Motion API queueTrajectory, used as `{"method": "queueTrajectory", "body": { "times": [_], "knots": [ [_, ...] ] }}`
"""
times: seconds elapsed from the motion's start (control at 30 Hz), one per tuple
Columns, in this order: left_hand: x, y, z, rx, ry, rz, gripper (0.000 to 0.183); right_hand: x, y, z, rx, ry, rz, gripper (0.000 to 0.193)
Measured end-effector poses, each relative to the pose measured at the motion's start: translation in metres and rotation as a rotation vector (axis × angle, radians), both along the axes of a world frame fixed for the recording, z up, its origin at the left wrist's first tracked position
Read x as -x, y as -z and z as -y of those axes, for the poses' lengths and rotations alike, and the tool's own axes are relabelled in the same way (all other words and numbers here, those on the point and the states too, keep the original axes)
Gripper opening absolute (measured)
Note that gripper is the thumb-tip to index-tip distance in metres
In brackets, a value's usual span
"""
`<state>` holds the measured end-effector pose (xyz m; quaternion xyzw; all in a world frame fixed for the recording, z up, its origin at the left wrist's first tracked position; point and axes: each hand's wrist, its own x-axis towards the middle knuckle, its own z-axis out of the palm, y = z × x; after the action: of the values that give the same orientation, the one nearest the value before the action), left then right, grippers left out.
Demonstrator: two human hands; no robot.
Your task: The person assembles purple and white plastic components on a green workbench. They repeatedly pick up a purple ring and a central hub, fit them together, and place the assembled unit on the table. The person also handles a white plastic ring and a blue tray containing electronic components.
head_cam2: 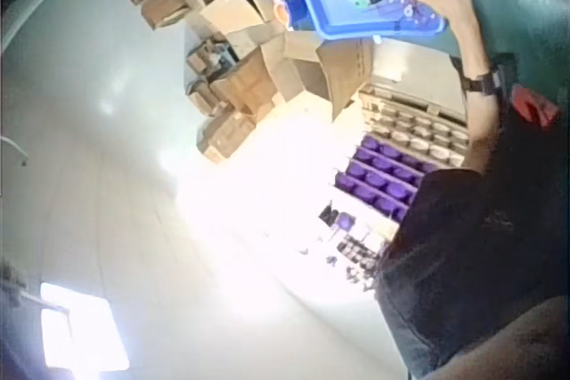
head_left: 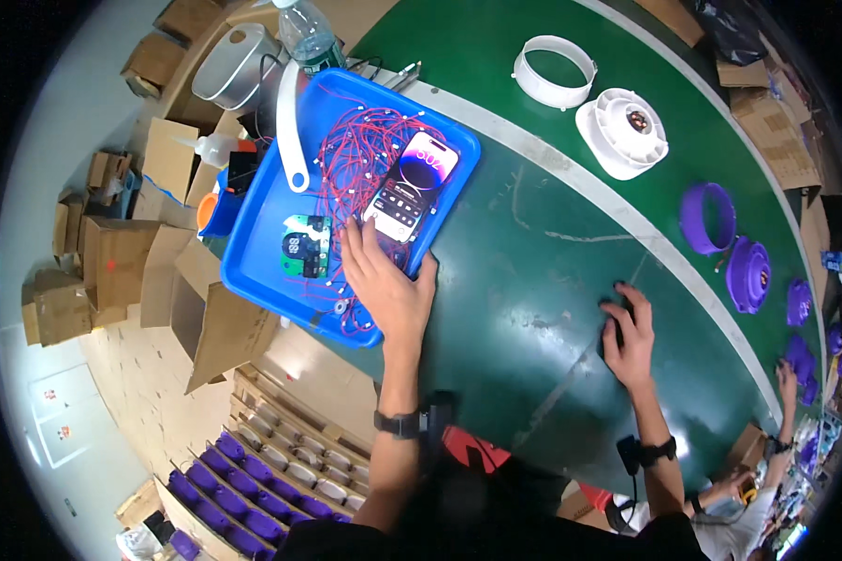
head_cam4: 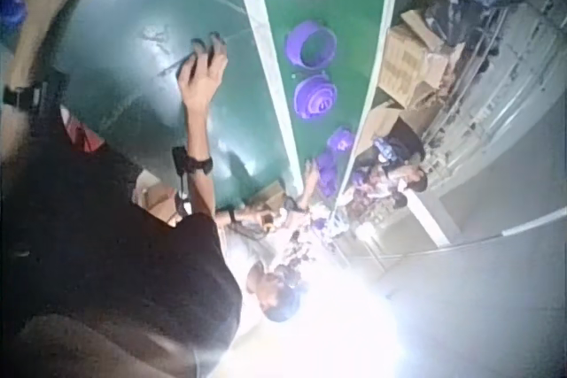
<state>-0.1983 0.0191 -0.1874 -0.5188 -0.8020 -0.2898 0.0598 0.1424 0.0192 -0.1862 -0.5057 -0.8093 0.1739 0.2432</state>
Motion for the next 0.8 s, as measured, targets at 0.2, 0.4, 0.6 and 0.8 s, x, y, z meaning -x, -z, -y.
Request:
{"method": "queueTrajectory", "body": {
  "times": [0.2, 0.4, 0.6, 0.8],
  "knots": [
    [0.013, -0.019, 0.017, -0.012, 0.118, 0.238, 0.086, 0.006, -0.005, -0.005, -0.056, 0.034, 0.092, 0.035],
    [0.078, -0.073, 0.165, 0.266, 0.362, 0.456, 0.047, 0.022, -0.011, 0.006, -0.085, -0.066, 0.154, 0.041],
    [0.188, -0.013, 0.482, 0.476, -0.745, 0.925, 0.04, 0.023, 0.011, 0.033, -0.126, 0.065, 0.376, 0.051],
    [0.119, 0.102, 0.725, 0.24, -1.574, 1.44, 0.023, 0.122, 0.017, 0.032, 0.072, -0.145, 0.702, 0.035]
  ]
}}
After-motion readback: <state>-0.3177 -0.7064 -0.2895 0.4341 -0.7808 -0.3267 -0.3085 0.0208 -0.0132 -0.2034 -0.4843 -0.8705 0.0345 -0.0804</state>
